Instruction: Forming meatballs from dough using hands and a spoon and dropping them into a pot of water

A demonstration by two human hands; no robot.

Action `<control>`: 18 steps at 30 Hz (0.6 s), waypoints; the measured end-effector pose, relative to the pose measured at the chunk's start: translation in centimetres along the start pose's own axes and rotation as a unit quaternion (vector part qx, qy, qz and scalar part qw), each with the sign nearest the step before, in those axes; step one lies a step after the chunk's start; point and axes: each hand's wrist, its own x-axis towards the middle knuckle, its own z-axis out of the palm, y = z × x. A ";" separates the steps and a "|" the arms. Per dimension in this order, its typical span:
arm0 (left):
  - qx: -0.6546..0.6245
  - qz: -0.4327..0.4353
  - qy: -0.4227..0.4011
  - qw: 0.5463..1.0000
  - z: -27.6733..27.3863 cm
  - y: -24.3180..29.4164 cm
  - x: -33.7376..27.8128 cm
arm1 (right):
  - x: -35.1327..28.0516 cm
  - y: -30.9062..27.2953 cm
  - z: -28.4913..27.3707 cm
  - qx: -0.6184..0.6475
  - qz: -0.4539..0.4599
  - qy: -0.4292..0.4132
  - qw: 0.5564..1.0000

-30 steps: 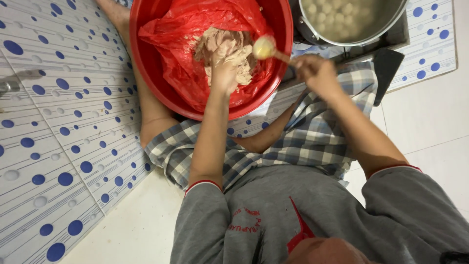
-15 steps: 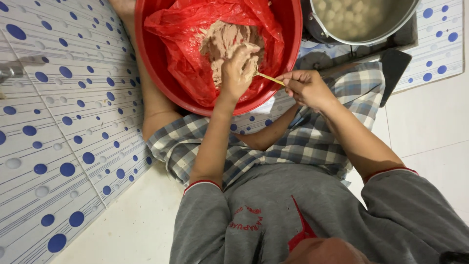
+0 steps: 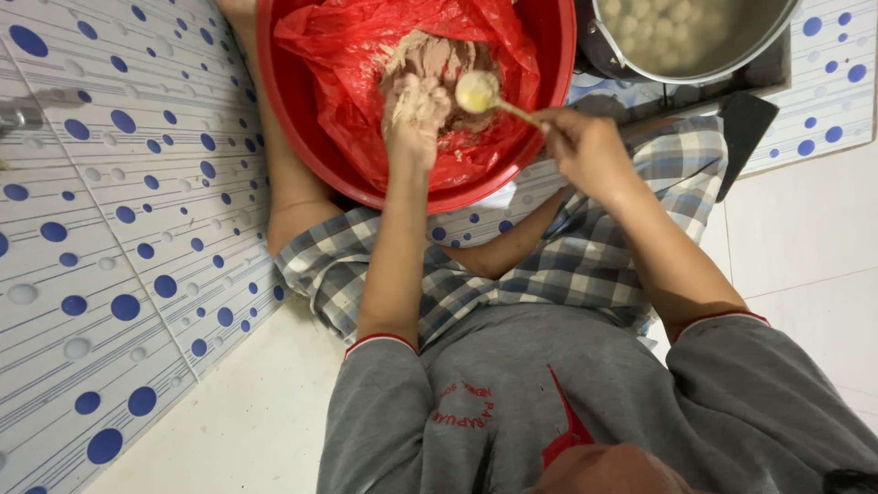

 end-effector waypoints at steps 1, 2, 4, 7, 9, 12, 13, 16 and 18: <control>0.000 0.002 0.001 1.000 -2.3 -1.6 2.2 | 0.3 1.0 0.0 0.000 -0.002 -0.002 1.000; -0.002 -0.012 0.029 0.999 -4.6 -3.2 4.3 | 0.6 1.9 0.1 0.001 -0.037 0.035 0.999; -0.004 -0.028 0.058 0.998 -3.8 -2.5 3.8 | 1.1 3.8 0.3 0.002 -0.070 0.070 0.995; 0.096 -0.081 0.168 0.978 2.3 2.0 -1.7 | 1.7 5.7 0.9 0.027 -0.076 0.095 0.992; 0.145 -0.072 0.079 0.984 2.4 1.7 -1.6 | 2.1 6.6 1.1 0.016 -0.077 0.105 0.991; 0.230 -0.066 0.117 0.964 2.6 0.9 -1.1 | 2.5 7.9 1.4 0.060 -0.046 0.109 0.991; 0.230 -0.065 0.118 0.964 2.4 0.7 -1.1 | 2.8 8.3 1.5 0.060 -0.046 0.109 0.991; 0.283 -0.017 0.054 0.957 2.0 0.1 -1.5 | 3.8 10.3 2.4 0.124 -0.024 0.118 0.985; 0.303 0.004 0.017 0.953 2.1 0.1 -2.3 | 5.2 12.9 3.7 0.323 0.055 0.147 0.933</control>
